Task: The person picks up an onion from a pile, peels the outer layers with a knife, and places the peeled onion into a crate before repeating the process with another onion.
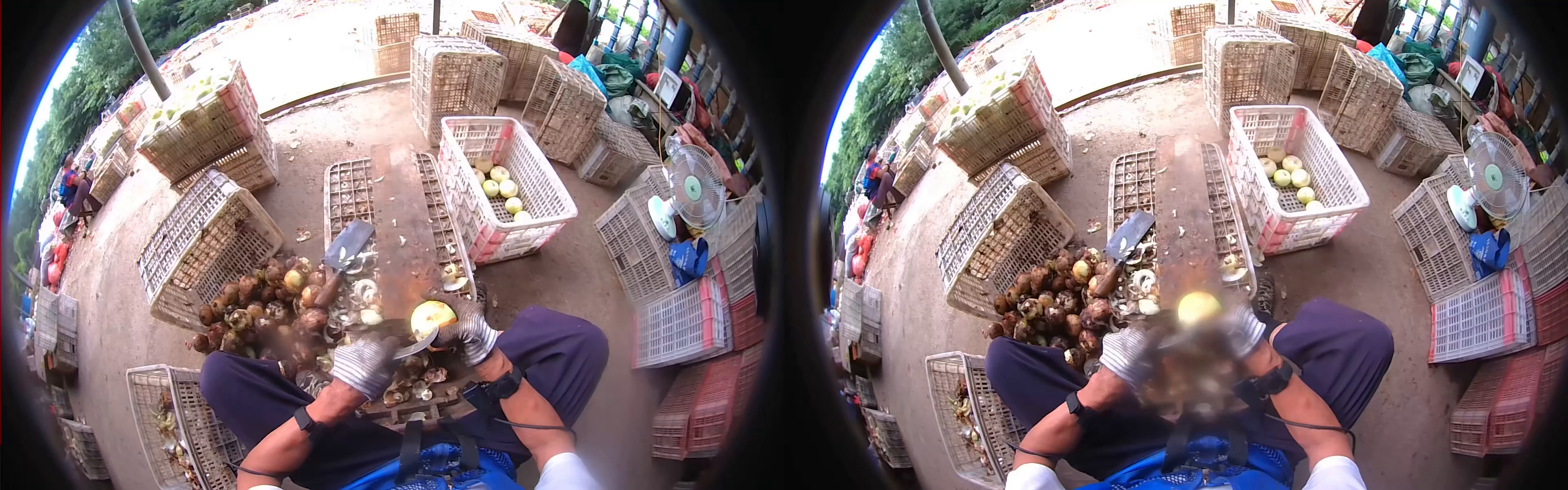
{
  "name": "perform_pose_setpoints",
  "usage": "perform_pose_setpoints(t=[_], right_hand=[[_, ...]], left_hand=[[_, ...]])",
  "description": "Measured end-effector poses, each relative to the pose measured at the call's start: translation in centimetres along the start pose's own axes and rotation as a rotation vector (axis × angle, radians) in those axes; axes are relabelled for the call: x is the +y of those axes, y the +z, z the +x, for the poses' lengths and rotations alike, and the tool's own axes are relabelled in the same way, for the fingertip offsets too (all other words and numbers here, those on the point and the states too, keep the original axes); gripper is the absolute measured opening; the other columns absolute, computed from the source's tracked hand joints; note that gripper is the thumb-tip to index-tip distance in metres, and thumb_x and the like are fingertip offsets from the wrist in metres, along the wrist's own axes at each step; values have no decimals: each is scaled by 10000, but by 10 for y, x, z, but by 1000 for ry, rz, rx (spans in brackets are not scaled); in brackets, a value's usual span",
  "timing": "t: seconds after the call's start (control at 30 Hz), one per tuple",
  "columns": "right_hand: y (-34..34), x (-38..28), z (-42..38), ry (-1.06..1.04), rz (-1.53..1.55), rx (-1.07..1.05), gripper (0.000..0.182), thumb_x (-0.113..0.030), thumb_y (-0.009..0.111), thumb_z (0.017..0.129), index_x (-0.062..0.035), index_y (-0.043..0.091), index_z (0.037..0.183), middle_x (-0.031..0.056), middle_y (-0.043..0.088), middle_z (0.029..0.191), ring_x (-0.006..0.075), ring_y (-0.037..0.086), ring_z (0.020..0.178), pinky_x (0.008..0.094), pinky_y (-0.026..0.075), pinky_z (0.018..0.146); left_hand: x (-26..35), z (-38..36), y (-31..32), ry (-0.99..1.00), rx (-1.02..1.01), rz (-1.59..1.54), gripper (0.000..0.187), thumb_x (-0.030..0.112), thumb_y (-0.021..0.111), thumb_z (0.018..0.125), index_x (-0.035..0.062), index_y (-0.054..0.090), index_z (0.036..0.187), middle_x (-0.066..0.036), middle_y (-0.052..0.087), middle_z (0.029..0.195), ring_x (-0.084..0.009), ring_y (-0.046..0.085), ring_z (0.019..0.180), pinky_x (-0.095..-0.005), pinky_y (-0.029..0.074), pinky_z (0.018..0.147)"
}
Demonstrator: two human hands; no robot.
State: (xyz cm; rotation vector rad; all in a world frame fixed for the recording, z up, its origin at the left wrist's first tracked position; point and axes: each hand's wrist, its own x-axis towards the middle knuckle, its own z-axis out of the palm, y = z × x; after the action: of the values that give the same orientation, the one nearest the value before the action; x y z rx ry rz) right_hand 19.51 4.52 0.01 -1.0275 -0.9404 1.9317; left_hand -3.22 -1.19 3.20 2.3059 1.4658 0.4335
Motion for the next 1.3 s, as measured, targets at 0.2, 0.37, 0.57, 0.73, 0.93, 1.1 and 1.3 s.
perform_pose_setpoints(t=[0.2,0.37,0.57,0.73,0.93,1.1,1.3], right_hand=[[-16,18,10,-21,34,-189,808,-20,778,530,15,502,1289,115,641,1042,216,634,927,324,530,840],[-6,12,6,56,143,-176,816,25,785,521,11,506,1287,110,644,1037,212,632,920,315,527,839],[-8,4,5,58,64,-106,853,18,831,496,-9,511,1287,93,641,1027,183,625,918,310,532,826],[-30,46,29,-61,-510,-41,882,-104,890,495,-8,512,1287,82,628,1082,153,608,947,302,529,822],[12,-10,7,-185,-816,24,976,-268,928,435,-4,514,1278,110,626,1105,208,598,1002,316,491,895],[19,-12,10,-106,-1043,144,983,-358,910,424,-8,521,1256,148,628,1091,258,606,999,337,478,900],[52,-26,-9,-495,-1388,97,205,-262,599,811,-111,610,950,104,629,904,294,623,822,372,510,725]], left_hand=[[-10,6,9,110,144,145,304,131,662,695,61,577,978,-155,585,758,-345,591,650,-465,461,537],[-9,20,-6,-114,6,-123,323,205,643,773,142,619,1088,-156,597,721,-349,598,618,-434,480,532],[-3,10,-5,23,62,-4,390,152,679,683,80,614,1060,-173,624,775,-344,610,694,-433,491,596],[-14,14,12,29,39,24,323,149,653,717,79,611,1029,-183,609,772,-369,603,705,-459,481,592],[-36,22,23,-281,-81,-51,262,241,674,787,116,659,1017,-138,627,798,-333,621,678,-437,479,558],[14,20,-17,-118,118,-242,242,173,624,826,84,655,1048,-136,635,751,-278,646,622,-375,499,553],[9,28,-19,-89,155,-312,264,141,655,798,76,643,1054,-131,614,742,-268,640,602,-362,500,547]])
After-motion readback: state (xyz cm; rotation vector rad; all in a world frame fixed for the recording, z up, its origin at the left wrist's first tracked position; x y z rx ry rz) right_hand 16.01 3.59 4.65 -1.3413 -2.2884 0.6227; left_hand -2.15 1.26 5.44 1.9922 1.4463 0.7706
